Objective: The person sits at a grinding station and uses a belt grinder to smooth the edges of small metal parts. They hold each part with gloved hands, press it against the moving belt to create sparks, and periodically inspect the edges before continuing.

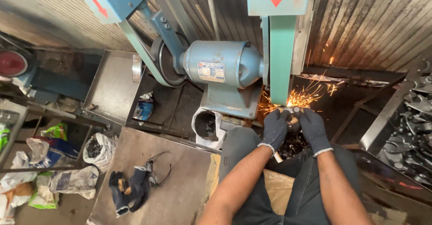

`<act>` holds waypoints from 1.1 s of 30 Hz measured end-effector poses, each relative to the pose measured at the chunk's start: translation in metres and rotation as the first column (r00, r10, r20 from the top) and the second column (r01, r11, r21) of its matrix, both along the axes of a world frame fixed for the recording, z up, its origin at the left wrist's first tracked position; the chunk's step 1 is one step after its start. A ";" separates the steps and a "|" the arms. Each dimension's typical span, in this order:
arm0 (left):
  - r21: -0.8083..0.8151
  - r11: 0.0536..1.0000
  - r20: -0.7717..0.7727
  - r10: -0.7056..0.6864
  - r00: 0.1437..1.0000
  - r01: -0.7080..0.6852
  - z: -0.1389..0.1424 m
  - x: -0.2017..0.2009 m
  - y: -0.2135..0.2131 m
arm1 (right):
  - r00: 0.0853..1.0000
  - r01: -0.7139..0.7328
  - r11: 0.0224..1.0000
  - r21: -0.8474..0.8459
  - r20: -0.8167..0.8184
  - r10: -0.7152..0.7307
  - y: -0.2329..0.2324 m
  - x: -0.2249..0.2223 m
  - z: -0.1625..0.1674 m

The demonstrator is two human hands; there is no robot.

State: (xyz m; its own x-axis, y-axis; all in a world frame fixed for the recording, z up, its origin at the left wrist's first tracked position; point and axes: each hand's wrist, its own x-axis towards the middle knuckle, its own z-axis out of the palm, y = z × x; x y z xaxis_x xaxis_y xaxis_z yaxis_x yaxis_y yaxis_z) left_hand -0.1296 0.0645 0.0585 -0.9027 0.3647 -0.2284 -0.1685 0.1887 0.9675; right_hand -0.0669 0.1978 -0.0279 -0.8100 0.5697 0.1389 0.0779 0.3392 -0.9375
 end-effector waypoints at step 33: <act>-0.670 0.697 -0.457 -0.658 0.599 0.254 0.026 0.004 -0.064 | 0.983 -0.182 0.973 -0.145 0.001 0.184 -0.073 0.038 0.082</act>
